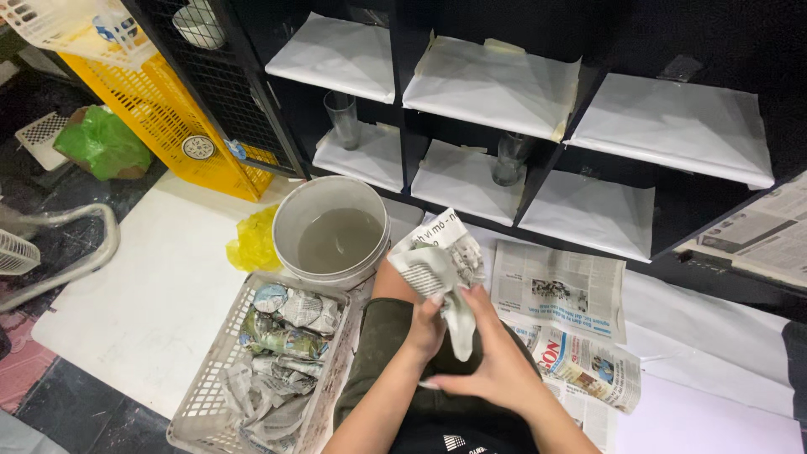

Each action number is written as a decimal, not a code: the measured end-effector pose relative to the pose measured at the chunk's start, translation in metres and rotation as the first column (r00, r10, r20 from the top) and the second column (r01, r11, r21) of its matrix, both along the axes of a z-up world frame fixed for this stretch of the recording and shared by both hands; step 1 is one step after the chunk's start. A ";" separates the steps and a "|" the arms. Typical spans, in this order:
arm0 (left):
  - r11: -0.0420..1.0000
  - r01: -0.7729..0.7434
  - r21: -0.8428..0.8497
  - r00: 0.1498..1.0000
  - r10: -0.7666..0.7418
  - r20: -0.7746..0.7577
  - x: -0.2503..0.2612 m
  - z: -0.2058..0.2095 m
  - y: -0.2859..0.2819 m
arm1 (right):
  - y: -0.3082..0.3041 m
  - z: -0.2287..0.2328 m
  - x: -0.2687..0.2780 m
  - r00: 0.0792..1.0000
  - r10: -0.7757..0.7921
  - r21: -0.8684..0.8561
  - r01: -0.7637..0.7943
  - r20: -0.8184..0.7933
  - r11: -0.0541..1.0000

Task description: The person sits on the floor and wraps small ceramic items, including cups and saucers, with newspaper. They dip the items in a bucket of water, wrap them in newspaper, and place the wrapped items into a plastic basket.

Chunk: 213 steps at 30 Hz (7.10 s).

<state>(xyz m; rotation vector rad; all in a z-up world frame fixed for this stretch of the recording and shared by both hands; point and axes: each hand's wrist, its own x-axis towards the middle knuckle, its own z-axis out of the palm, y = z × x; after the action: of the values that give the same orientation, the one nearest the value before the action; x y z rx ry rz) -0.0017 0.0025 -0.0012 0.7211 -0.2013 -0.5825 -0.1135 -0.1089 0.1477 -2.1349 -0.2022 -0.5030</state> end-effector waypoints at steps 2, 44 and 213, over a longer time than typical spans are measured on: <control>0.991 0.088 -0.106 0.995 -0.093 -0.045 -0.003 0.000 0.001 | 0.013 -0.012 0.005 0.988 -0.123 -0.025 0.126 0.095 0.992; 0.756 -0.604 0.253 0.409 0.022 0.912 -0.010 0.149 0.016 | 0.004 -0.073 0.036 0.996 -0.087 0.999 0.012 -0.008 0.050; 0.209 -0.416 0.885 0.497 0.867 0.029 -0.031 -0.275 0.430 | 0.283 -0.410 0.182 0.183 0.414 0.186 -0.686 -0.892 0.704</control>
<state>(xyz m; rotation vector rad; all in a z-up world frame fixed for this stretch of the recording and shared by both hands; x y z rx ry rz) -0.0330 0.4326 -0.2761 1.4395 0.9750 0.1152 0.0687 0.1746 -0.2619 -2.0513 -0.4242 1.2324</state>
